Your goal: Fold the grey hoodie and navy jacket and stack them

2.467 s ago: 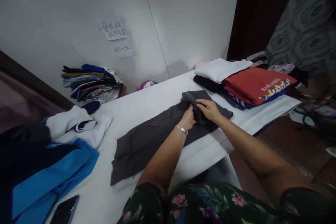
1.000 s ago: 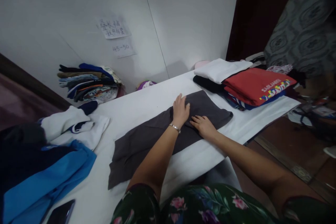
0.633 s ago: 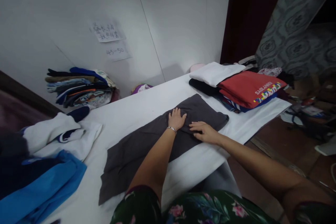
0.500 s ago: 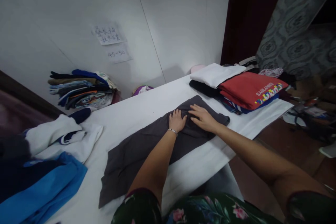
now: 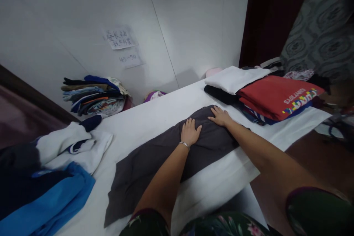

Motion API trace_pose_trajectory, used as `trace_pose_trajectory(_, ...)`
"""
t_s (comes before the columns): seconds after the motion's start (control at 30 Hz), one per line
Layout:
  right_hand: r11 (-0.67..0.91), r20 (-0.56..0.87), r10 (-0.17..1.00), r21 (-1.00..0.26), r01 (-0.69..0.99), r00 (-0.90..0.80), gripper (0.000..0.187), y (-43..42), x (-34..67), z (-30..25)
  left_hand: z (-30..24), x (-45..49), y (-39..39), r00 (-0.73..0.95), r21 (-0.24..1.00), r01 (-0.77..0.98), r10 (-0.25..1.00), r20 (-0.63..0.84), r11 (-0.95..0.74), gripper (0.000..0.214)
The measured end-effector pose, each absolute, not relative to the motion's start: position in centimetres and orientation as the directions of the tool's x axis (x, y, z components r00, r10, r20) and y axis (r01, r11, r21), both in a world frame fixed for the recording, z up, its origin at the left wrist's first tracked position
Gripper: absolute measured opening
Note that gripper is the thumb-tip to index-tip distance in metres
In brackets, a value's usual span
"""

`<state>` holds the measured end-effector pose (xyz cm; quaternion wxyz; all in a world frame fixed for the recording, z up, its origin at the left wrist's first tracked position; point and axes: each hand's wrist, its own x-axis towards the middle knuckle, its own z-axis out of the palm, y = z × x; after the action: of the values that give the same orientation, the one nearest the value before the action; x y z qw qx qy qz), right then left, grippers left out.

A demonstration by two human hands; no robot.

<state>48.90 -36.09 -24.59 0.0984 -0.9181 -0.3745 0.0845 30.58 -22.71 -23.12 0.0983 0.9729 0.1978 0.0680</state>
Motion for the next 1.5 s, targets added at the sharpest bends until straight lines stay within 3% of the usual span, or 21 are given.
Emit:
trace_pose_trajectory(0.13,-0.669,-0.104,0.726,-0.335,0.663,0.68,0.073,-36.5,49.6,-23.3,-23.2,30.6,-22.7,0.915,0.206,0.363,0.39,0.106,-0.909,0.065)
trace_pose_trajectory(0.23,-0.635,-0.082,0.743,-0.397,0.662,0.664,0.061,-38.2,49.5,-22.1,-23.1,30.6,-22.8,0.916,0.203,0.363,0.389,0.104,-0.909,0.064)
trace_pose_trajectory(0.43,-0.219,0.367,0.764,-0.627,0.748,0.531,0.037,-44.2,43.8,-21.9,-23.1,30.6,-22.8,0.916,0.244,0.351,0.385,0.108,-0.904,0.063)
trace_pose_trajectory(0.53,-0.14,0.399,0.805,-0.592,0.794,0.439,0.037,-47.0,40.7,-23.0,-22.7,30.6,-22.7,0.915,0.279,0.35,0.39,0.104,-0.894,0.062)
trace_pose_trajectory(0.63,-0.165,0.412,0.82,-0.495,0.853,0.398,0.042,-48.8,39.5,-24.1,-21.9,30.0,-22.9,0.907,0.318,0.33,0.391,0.153,-0.889,0.058)
trace_pose_trajectory(0.7,-0.192,0.411,0.82,-0.458,0.868,0.398,0.044,-49.4,39.5,-24.7,-21.3,28.9,-23.5,0.922,0.305,0.237,0.312,0.228,-0.923,0.055)
trace_pose_trajectory(0.77,-0.211,0.403,0.817,-0.456,0.865,0.412,0.042,-49.4,39.8,-25.0,-20.9,27.6,-24.4,0.956,0.248,0.035,0.104,0.273,-0.968,0.058)
trace_pose_trajectory(0.83,-0.233,0.391,0.807,-0.478,0.847,0.442,0.038,-49.2,40.0,-25.2,-20.7,26.5,-25.5,0.959,0.2,-0.181,-0.128,0.252,-0.963,0.065)
trace_pose_trajectory(0.9,-0.267,0.371,0.796,-0.494,0.827,0.479,0.036,-48.9,39.8,-25.0,-20.7,26.1,-26.5,0.958,0.218,-0.25,-0.207,0.2,-0.943,0.057)
trace_pose_trajectory(1.0,-0.321,0.386,0.747,-0.504,0.802,0.542,0.04,-48.7,38.6,-24.3,-20.5,26.6,-27.3,0.987,0.366,-0.111,-0.058,0.153,-0.924,0.039)
trace_pose_trajectory(1.1,-0.35,0.496,0.567,-0.577,0.738,0.658,0.037,-48.8,37.0,-23.3,-20.2,27.4,-27.4,0.988,0.505,-0.043,0.038,0.149,-0.862,0.034)
trace_pose_trajectory(1.13,-0.348,0.489,0.497,-0.645,0.681,0.717,0.032,-48.8,36.4,-23.1,-20.0,27.5,-27.3,0.987,0.527,-0.047,0.041,0.154,-0.848,0.033)
trace_pose_trajectory(1.2,-0.322,0.306,0.436,-0.825,0.464,0.846,0.027,-48.5,35.3,-22.8,-19.8,27.5,-27.4,0.986,0.547,-0.06,0.035,0.162,-0.835,0.031)
trace_pose_trajectory(1.27,-0.29,0.004,0.484,-0.943,0.165,0.875,0.031,-47.9,34.5,-23.0,-19.7,27.4,-27.4,0.986,0.556,-0.074,0.023,0.166,-0.828,0.031)
trace_pose_trajectory(1.33,-0.263,-0.176,0.538,-0.964,-0.034,0.824,0.036,-47.0,33.9,-23.3,-19.7,27.3,-27.5,0.985,0.563,-0.088,0.011,0.171,-0.822,0.031)
trace_pose_trajectory(1.4,-0.246,-0.184,0.553,-0.968,-0.052,0.813,0.038,-46.1,33.8,-23.7,-19.8,27.2,-27.6,0.984,0.56,-0.086,0.019,0.178,-0.824,0.032)
trace_pose_trajectory(1.5,-0.275,-0.111,0.54,-0.96,0.05,0.835,0.037,-45.1,34.2,-23.8,-19.9,27.2,-27.5,0.984,0.543,-0.058,0.044,0.173,-0.838,0.035)
